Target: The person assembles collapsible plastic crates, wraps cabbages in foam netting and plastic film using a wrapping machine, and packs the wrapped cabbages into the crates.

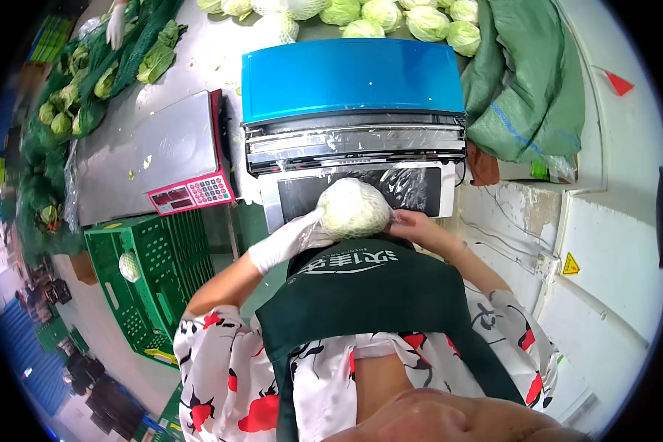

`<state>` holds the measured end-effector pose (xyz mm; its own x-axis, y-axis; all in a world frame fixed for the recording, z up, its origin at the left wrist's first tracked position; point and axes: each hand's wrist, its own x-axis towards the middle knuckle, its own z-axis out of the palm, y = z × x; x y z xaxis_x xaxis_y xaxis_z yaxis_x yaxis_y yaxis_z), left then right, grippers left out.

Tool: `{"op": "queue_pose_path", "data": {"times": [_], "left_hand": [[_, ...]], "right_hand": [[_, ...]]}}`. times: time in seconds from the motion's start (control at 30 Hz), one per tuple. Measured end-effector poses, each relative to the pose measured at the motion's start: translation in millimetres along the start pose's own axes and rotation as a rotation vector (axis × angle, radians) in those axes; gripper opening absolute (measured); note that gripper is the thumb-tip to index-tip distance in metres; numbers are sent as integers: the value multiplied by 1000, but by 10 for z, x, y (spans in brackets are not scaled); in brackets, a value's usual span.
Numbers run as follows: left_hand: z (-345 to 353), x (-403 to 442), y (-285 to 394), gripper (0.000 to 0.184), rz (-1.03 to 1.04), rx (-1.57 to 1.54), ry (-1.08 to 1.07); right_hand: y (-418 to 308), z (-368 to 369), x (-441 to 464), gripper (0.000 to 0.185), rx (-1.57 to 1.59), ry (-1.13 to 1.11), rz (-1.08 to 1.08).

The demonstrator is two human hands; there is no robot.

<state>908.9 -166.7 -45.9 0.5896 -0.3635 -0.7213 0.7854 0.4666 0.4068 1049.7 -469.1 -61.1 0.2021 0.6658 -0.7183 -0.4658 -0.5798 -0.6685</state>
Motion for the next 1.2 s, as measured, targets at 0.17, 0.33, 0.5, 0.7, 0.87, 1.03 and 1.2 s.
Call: {"op": "queue_pose_path", "data": {"times": [0.17,0.33,0.5,0.7,0.87,1.03,1.2], "left_hand": [[-38,-139,-367,48,518,1146,538],[-52,-317,-215,27,566,457,649],[-632,-36,-865,23,168,317,590],[-661,562,-1303,14,644,771,325],[-735,107,-721,14,833,1065,354],[42,-347,464,48,909,249,596],[-13,-747,553,75,544,114,-303]], "right_hand": [[426,285,-141,20,-302,628,-444],[-131,254,-211,30,398,700,-219],[697,262,7,35,177,596,188],[1356,857,1203,30,-63,146,-154],[137,1137,1135,26,569,-352,-103],[-834,1215,949,24,532,-535,-46],[-925,1395,821,28,341,-69,-218]]}}
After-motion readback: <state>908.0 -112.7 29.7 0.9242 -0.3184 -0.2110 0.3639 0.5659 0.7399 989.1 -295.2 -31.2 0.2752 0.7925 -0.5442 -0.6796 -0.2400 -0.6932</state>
